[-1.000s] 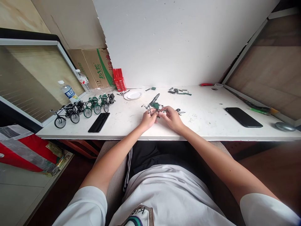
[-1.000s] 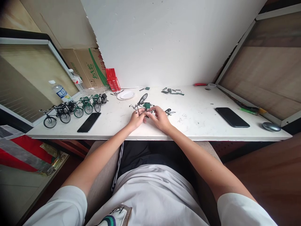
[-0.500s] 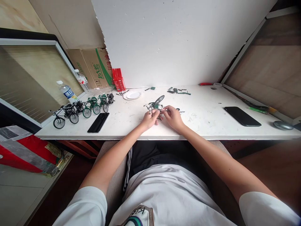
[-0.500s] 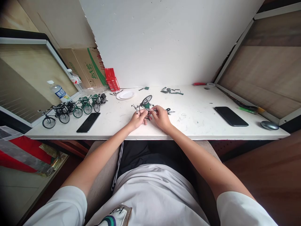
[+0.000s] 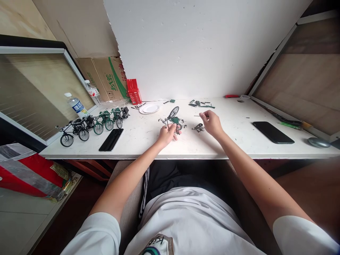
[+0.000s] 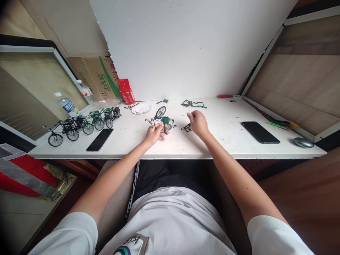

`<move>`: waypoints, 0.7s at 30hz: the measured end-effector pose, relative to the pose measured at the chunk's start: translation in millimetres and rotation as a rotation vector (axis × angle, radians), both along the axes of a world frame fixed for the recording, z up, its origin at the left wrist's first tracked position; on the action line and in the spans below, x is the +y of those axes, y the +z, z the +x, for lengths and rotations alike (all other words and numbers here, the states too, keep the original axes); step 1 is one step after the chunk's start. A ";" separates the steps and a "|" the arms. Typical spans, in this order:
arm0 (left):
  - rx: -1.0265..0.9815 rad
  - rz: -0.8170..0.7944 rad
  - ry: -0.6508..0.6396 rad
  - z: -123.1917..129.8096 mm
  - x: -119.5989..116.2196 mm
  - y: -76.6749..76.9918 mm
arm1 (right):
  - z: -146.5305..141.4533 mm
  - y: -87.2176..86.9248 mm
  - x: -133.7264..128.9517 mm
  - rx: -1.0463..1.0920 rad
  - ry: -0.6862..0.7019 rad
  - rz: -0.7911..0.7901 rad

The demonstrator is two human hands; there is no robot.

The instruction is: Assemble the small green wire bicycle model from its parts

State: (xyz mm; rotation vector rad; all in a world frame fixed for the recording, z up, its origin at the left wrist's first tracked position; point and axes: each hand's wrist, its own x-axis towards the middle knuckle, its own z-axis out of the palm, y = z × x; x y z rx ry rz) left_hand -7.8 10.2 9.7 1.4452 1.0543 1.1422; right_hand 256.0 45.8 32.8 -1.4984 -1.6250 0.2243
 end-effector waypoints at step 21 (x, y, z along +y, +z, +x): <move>-0.163 -0.094 0.191 -2.2 -1.1 13.3 | 28.6 61.8 -36.7 -0.101 0.252 -0.379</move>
